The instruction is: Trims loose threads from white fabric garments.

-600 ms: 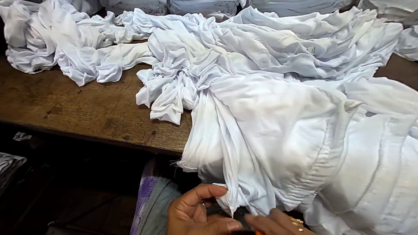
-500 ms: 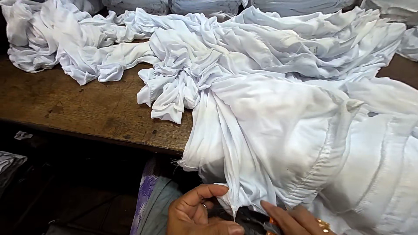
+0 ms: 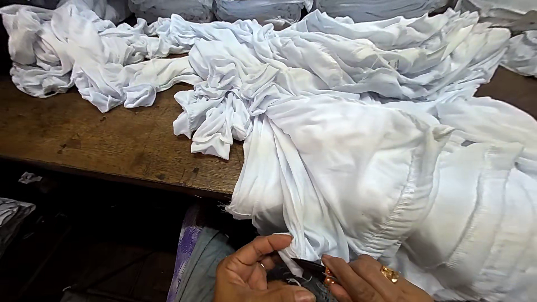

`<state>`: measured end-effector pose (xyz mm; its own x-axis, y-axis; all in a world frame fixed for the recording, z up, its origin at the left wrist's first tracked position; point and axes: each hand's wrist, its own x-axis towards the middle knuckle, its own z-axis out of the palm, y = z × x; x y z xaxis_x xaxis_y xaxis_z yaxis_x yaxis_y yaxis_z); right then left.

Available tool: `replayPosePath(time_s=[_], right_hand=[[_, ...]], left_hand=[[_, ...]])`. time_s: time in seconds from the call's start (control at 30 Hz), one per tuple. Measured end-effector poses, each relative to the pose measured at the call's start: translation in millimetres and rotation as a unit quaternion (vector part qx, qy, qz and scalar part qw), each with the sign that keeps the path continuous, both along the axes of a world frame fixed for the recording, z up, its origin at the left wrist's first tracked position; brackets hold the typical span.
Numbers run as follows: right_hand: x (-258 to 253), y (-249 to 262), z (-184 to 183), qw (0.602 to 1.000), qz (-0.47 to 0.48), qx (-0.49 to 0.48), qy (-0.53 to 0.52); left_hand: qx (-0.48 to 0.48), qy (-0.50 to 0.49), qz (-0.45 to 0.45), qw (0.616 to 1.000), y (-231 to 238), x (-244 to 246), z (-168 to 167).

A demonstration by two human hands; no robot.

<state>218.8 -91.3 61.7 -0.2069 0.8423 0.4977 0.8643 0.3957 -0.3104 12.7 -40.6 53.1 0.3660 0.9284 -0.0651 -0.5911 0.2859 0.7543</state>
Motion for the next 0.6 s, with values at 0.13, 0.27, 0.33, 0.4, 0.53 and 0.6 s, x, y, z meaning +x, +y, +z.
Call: replayPosePath(time_s=[0.13,0.27,0.33,0.4,0.53,0.6], right_hand=[[9.8,1.3,-3.5,0.97,0.019,-0.053,0.238],[9.8,-2.6,-11.5,0.931,0.059,-0.096,0.346],[-0.3,-3.1,-15.0,0.949,0.053,-0.089,0.299],[-11.1,-0.1,-17.3,0.971,0.024,-0.062,0.232],[-11.4,14.2,-10.6,0.969,0.036,-0.034,0.241],[-6.1,19.1,-2.8,0.961,0.068,-0.046,0.264]], left_hand=[[0.026,0.01,-0.008,1.0,-1.0,-2.7,3.4],[0.045,0.002,-0.03,0.999,-0.8,-6.3,6.2],[0.05,0.005,-0.031,0.998,-1.4,-6.4,7.6],[0.062,0.019,-0.016,0.998,-2.3,-4.4,9.9],[0.158,0.092,0.048,0.982,2.3,1.5,7.7],[0.178,0.103,0.057,0.977,6.9,3.6,10.9]])
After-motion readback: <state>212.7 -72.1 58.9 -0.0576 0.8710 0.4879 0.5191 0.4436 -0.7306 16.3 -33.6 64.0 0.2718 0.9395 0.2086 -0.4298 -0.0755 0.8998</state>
